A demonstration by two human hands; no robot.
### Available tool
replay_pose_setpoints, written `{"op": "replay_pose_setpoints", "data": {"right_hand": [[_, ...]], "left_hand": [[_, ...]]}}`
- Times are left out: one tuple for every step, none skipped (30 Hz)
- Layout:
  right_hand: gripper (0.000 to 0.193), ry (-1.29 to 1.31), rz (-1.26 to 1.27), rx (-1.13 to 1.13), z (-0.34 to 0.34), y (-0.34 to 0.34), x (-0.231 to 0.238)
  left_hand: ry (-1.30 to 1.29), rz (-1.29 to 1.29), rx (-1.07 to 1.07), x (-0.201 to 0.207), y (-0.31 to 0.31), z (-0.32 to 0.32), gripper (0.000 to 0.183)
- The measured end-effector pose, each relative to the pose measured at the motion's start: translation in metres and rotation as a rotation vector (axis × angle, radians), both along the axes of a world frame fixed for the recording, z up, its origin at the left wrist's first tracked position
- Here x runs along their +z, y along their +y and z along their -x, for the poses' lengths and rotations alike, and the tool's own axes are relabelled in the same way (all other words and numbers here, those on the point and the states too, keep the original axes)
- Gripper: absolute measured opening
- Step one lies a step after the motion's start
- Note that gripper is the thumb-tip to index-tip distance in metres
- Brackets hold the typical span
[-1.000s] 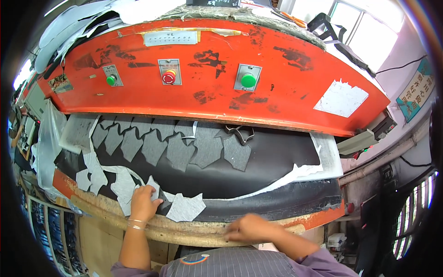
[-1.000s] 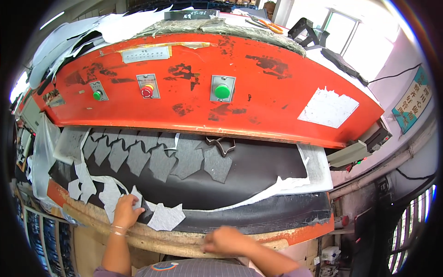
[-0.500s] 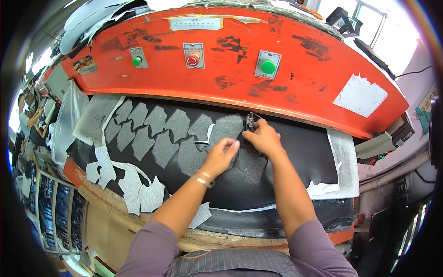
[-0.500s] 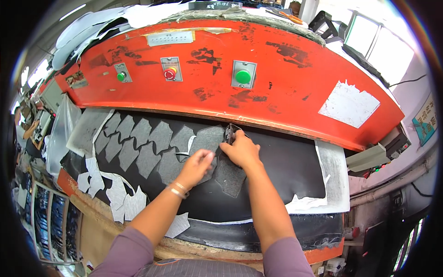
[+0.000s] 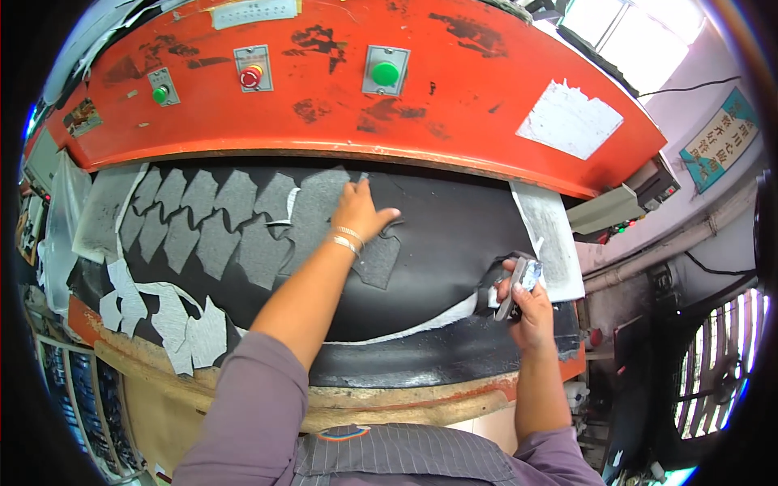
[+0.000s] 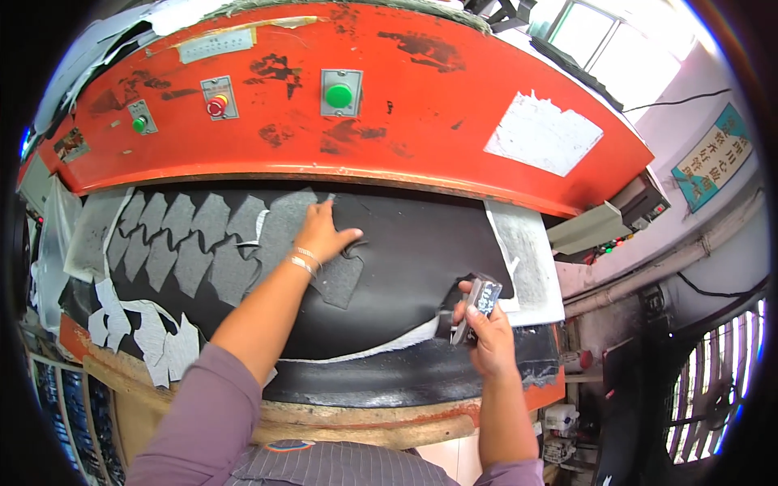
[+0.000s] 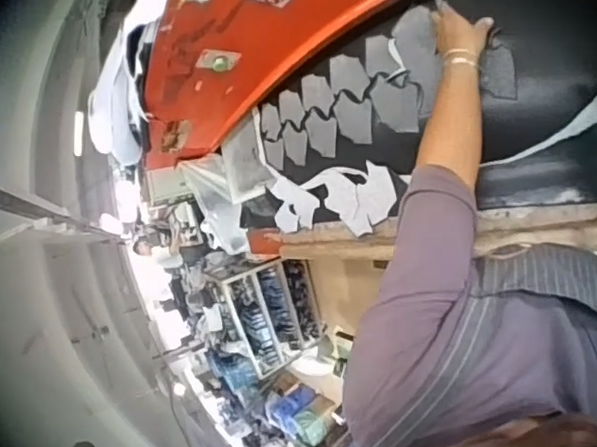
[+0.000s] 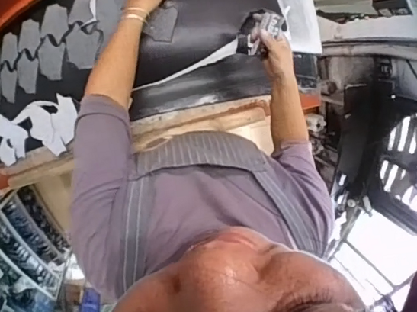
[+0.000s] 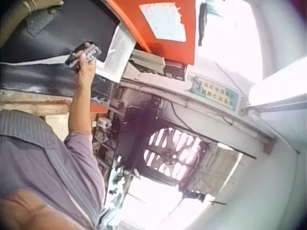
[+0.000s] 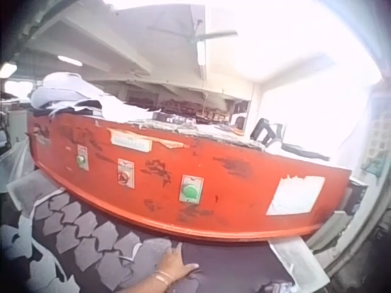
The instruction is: Operating a hydraulic cutting press with a metal die to cut specific shoe upper components from leather sheets.
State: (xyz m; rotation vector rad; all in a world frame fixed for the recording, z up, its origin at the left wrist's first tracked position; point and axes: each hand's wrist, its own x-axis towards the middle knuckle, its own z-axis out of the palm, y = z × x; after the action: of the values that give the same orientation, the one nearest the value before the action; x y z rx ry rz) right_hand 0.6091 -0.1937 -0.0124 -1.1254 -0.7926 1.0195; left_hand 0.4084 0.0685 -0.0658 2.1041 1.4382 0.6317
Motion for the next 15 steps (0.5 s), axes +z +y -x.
{"op": "replay_pose_setpoints", "data": {"right_hand": [[0.040, -0.191, 0.010, 0.029, -0.006, 0.000, 0.009], [0.037, -0.468, 0.119, 0.132, -0.012, 0.002, 0.016], [0.034, -0.744, 0.229, 0.240, -0.017, 0.008, 0.022], [0.034, -0.745, 0.236, 0.239, -0.017, 0.018, 0.027], [0.029, -1.300, 0.051, 0.359, -0.012, 0.031, 0.032], [0.027, -1.846, -0.168, 0.479, -0.006, 0.042, 0.036], [0.027, -1.848, -0.165, 0.480, -0.001, 0.051, 0.032], [0.027, -1.892, -0.239, 0.555, 0.000, 0.062, 0.021], [0.029, -1.932, -0.316, 0.631, 0.000, 0.070, 0.010], [0.029, -1.931, -0.312, 0.634, 0.000, 0.077, 0.001], [0.030, -1.929, -0.325, 0.655, 0.000, 0.084, -0.007], [0.031, -1.926, -0.336, 0.675, -0.002, 0.088, -0.011], [0.031, -1.925, -0.335, 0.679, -0.002, 0.092, -0.013], [0.032, -1.917, -0.317, 0.671, -0.002, 0.095, -0.015], [0.033, -1.909, -0.295, 0.662, -0.002, 0.098, -0.016]], "left_hand": [[0.126, 0.090, 0.019, 0.012, 0.008, -0.004, 0.087], [0.222, 0.152, 0.018, 0.019, 0.015, -0.006, 0.087], [0.218, 0.157, 0.018, 0.025, 0.018, -0.008, 0.087], [0.275, 0.179, 0.002, 0.034, 0.018, -0.010, 0.084], [0.329, 0.198, -0.014, 0.041, 0.018, -0.012, 0.080], [0.298, 0.223, 0.013, 0.035, 0.023, -0.014, 0.074], [0.295, 0.225, 0.011, 0.030, 0.024, -0.013, 0.074], [0.294, 0.205, -0.020, 0.026, 0.023, -0.014, 0.067], [0.293, 0.185, -0.050, 0.022, 0.022, -0.013, 0.061], [0.292, 0.188, -0.052, 0.014, 0.020, -0.011, 0.061], [0.200, 0.118, -0.073, 0.005, 0.015, -0.008, 0.053], [0.108, 0.048, -0.096, -0.003, 0.011, -0.006, 0.046], [0.108, 0.052, -0.094, -0.008, 0.007, -0.002, 0.046], [-0.004, 0.026, -0.085, -0.013, 0.004, 0.001, 0.042], [-0.116, 0.002, -0.077, -0.018, 0.001, 0.003, 0.039]]}}
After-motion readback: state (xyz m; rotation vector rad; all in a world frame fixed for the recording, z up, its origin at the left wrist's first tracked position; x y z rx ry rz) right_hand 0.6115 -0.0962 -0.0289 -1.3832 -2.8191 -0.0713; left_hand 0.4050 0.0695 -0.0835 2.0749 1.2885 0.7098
